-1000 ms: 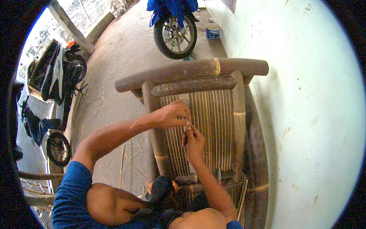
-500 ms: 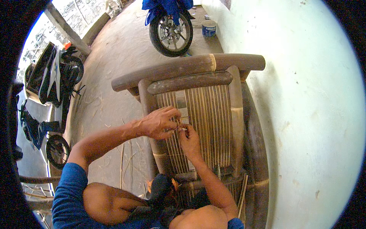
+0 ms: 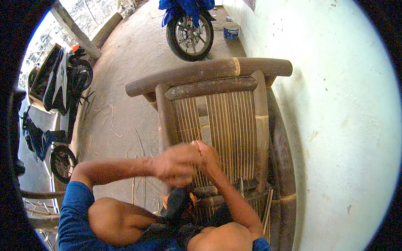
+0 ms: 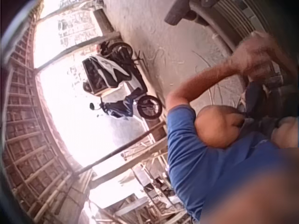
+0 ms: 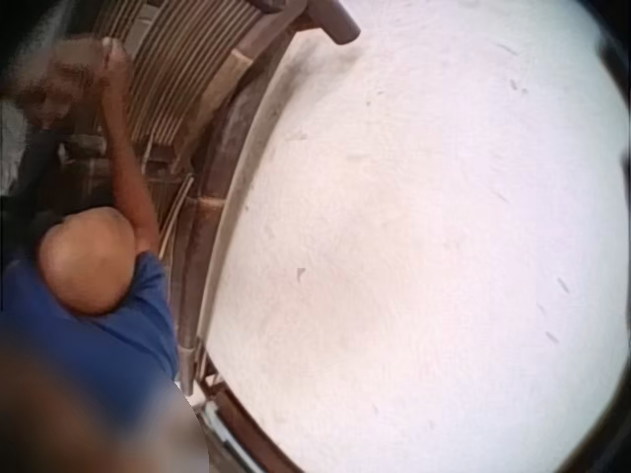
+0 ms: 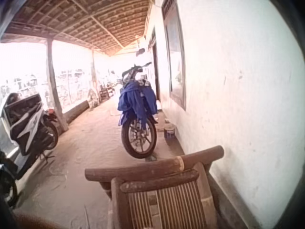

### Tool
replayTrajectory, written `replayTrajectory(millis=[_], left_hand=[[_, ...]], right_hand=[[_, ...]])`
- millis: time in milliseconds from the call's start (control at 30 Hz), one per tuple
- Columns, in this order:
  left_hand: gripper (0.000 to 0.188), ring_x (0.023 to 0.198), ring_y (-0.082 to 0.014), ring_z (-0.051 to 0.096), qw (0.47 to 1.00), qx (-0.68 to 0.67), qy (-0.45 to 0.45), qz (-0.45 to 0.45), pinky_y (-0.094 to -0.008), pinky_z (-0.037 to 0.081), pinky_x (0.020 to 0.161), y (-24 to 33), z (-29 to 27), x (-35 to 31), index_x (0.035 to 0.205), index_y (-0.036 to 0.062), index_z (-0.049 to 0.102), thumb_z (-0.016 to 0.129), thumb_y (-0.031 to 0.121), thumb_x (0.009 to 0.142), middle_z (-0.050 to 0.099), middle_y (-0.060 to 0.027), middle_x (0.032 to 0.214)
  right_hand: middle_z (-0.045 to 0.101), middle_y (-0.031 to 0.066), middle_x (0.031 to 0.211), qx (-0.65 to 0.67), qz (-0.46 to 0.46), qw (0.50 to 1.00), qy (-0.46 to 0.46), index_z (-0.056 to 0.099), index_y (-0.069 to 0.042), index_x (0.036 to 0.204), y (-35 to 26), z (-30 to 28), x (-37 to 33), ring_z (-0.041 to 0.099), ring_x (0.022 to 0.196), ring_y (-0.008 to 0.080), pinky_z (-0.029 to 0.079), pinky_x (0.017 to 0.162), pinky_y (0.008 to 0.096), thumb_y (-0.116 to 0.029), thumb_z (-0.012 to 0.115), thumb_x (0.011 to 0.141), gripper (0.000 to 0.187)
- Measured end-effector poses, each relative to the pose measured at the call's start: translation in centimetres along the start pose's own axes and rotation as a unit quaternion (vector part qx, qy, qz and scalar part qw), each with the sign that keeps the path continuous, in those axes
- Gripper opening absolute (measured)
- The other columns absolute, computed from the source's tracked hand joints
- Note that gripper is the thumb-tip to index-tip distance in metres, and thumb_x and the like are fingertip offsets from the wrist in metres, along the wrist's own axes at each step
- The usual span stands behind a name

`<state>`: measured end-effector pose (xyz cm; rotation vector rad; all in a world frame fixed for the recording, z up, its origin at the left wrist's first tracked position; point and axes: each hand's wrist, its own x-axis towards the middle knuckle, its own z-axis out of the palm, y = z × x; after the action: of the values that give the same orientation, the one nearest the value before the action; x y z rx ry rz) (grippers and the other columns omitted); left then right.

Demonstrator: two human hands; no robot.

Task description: The person weaves a chair seat using thin strips of material, interlacing them through the vertical slats of a wooden chair frame. They repeatedly pass the strip through the slats and pull it tight to form a woven pattern.

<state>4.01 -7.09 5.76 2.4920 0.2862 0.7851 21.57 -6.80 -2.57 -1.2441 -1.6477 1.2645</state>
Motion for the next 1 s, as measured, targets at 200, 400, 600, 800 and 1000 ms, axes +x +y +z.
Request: replayTrajectory(millis=[200, 400, 600, 800, 1000], left_hand=[[0.035, 0.126, -0.0365, 0.055, 0.968, 0.221, -0.035, -0.112, -0.0548, 0.038, 0.116, -8.9, -3.3, 2.0, 0.115, 0.005, 0.066, 0.069, 0.015, 0.082, 0.064, -0.0156, 0.125], [0.039, 0.123, -0.0316, 0.055, 0.937, 0.276, -0.19, -0.099, -0.0555, 0.031, 0.122, -11.7, -3.2, 3.1, 0.12, 0.0085, 0.068, 0.069, 0.021, 0.082, 0.063, -0.0132, 0.118], [0.029, 0.113, -0.028, 0.058, 0.938, 0.271, -0.188, -0.111, -0.0558, 0.029, 0.122, -12.9, -2.6, 1.9, 0.11, 0.0117, 0.07, 0.068, 0.023, 0.084, 0.064, -0.0072, 0.105], [0.022, 0.107, -0.024, 0.06, 0.912, 0.307, -0.24, -0.13, -0.0458, 0.03, 0.117, -13.4, -2.5, 2.3, 0.089, 0.011, 0.076, 0.068, 0.028, 0.078, 0.07, -0.0041, 0.093], [0.023, 0.102, -0.024, 0.062, 0.909, 0.301, -0.255, -0.131, -0.0459, 0.031, 0.116, -13.2, -2.8, 2.9, 0.084, 0.01, 0.076, 0.068, 0.029, 0.074, 0.069, -0.0052, 0.088]], right_hand=[[0.065, 0.0179, 0.111, -0.316, -0.278, 0.902, 0.098, 0.069, -0.003, 0.09, -1.9, -2.1, -1.3, 0.062, 0.11, 0.0399, 0.054, 0.093, 0.0494, -0.017, 0.071, 0.089, 0.015], [0.066, 0.0158, 0.108, -0.228, -0.335, 0.914, 0.015, 0.068, -0.003, 0.086, -1.9, -1.9, -0.4, 0.064, 0.106, 0.0378, 0.055, 0.092, 0.048, -0.016, 0.073, 0.087, 0.014], [0.066, 0.0139, 0.088, -0.146, -0.351, 0.923, -0.066, 0.064, -0.003, 0.084, -1.4, -1.3, 1.0, 0.065, 0.089, 0.0365, 0.056, 0.084, 0.0478, -0.012, 0.07, 0.087, 0.011], [0.064, 0.0147, 0.084, -0.161, -0.374, 0.906, -0.116, 0.062, -0.004, 0.085, -1.1, -1.0, 3.3, 0.066, 0.083, 0.0368, 0.055, 0.077, 0.0486, -0.016, 0.067, 0.09, 0.014], [0.064, 0.0164, 0.077, -0.179, -0.298, 0.927, -0.141, 0.06, -0.006, 0.081, -1.5, -1.1, 3.1, 0.066, 0.071, 0.0376, 0.055, 0.071, 0.0508, -0.019, 0.065, 0.093, 0.018]])
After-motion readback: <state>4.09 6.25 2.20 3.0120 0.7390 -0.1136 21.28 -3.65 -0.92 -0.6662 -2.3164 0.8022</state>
